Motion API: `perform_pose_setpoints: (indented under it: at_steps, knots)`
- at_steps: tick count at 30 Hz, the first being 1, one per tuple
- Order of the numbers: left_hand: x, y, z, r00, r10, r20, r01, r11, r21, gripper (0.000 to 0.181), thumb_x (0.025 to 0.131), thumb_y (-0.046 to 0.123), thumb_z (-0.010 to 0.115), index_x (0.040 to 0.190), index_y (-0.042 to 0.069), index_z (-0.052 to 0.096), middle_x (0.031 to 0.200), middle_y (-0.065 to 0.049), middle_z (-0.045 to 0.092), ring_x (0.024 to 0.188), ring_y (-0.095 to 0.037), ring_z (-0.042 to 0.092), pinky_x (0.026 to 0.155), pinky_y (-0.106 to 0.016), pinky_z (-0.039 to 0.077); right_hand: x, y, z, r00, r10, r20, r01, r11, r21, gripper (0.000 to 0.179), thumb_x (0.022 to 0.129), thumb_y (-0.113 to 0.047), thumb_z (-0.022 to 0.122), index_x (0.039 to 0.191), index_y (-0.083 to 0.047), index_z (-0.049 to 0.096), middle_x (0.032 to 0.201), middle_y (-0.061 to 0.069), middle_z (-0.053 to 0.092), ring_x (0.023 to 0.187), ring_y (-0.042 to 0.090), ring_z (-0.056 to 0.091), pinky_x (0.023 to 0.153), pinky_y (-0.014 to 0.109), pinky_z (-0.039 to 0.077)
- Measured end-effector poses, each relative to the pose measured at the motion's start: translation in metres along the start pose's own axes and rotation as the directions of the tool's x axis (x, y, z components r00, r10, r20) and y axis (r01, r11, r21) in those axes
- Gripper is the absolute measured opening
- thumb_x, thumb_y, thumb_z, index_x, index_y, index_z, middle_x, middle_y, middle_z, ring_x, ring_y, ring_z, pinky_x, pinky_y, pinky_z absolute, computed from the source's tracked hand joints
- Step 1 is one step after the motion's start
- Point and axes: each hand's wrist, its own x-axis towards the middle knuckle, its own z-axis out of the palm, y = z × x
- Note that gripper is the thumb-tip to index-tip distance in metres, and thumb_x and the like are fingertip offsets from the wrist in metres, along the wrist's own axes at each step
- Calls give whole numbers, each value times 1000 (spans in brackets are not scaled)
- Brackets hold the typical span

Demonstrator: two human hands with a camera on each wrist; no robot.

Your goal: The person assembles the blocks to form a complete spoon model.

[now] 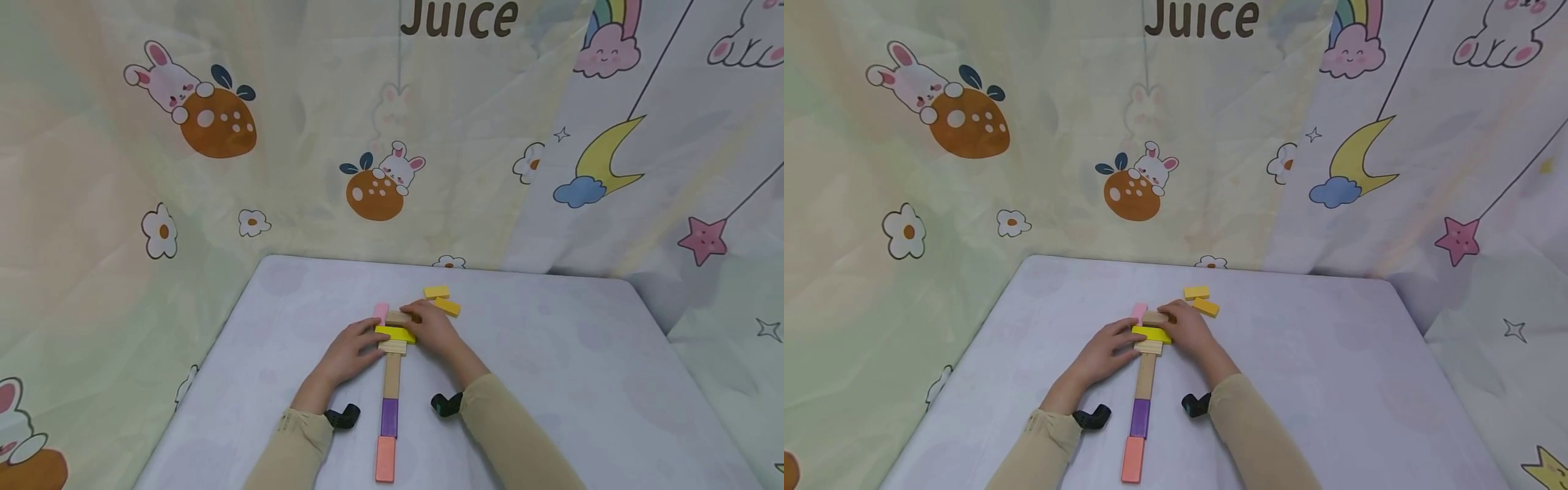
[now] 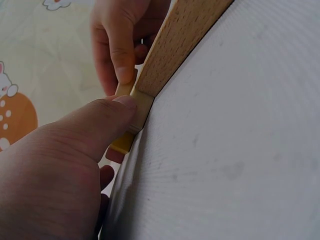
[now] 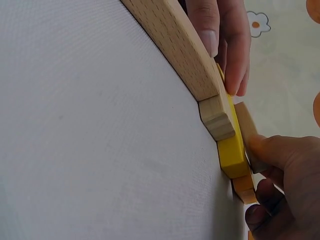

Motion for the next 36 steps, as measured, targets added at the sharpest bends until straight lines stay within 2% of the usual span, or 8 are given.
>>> perform_pose_setpoints:
  at_steps: [7,16,26,36]
  knots:
    - [-1,1,-1,1000,6,-2,-6,1000,-20,37,95,41,64,131,31,65,154,3,43,141,-26,42,116,-49,38,1,-2,3,1000,14,-4,-14,1000,27,30,97,-29,64,127,-24,67,124,-5,64,118,19,58,107,44,48]
    - [-1,2,-1,1000,-18,-4,18,1000,5,36,96,43,63,130,34,64,154,2,43,141,-26,42,115,-49,38,1,-3,7,999,40,-28,-38,997,69,28,96,-27,65,124,-26,69,127,-4,66,123,22,58,109,46,47]
    - [-2,5,-4,1000,-10,-13,10,1000,5,36,95,41,65,130,32,65,153,1,44,142,-26,40,117,-49,36,2,-7,9,995,103,-9,-102,992,74,28,96,-30,66,123,-28,70,129,-4,67,127,22,57,110,46,45]
    - [-2,2,-2,1000,-20,-5,20,1000,-7,36,95,44,64,130,35,65,154,5,43,143,-24,39,118,-48,35,1,0,9,998,67,11,-67,994,80,29,96,-33,65,123,-26,69,127,-4,67,125,23,57,110,46,44]
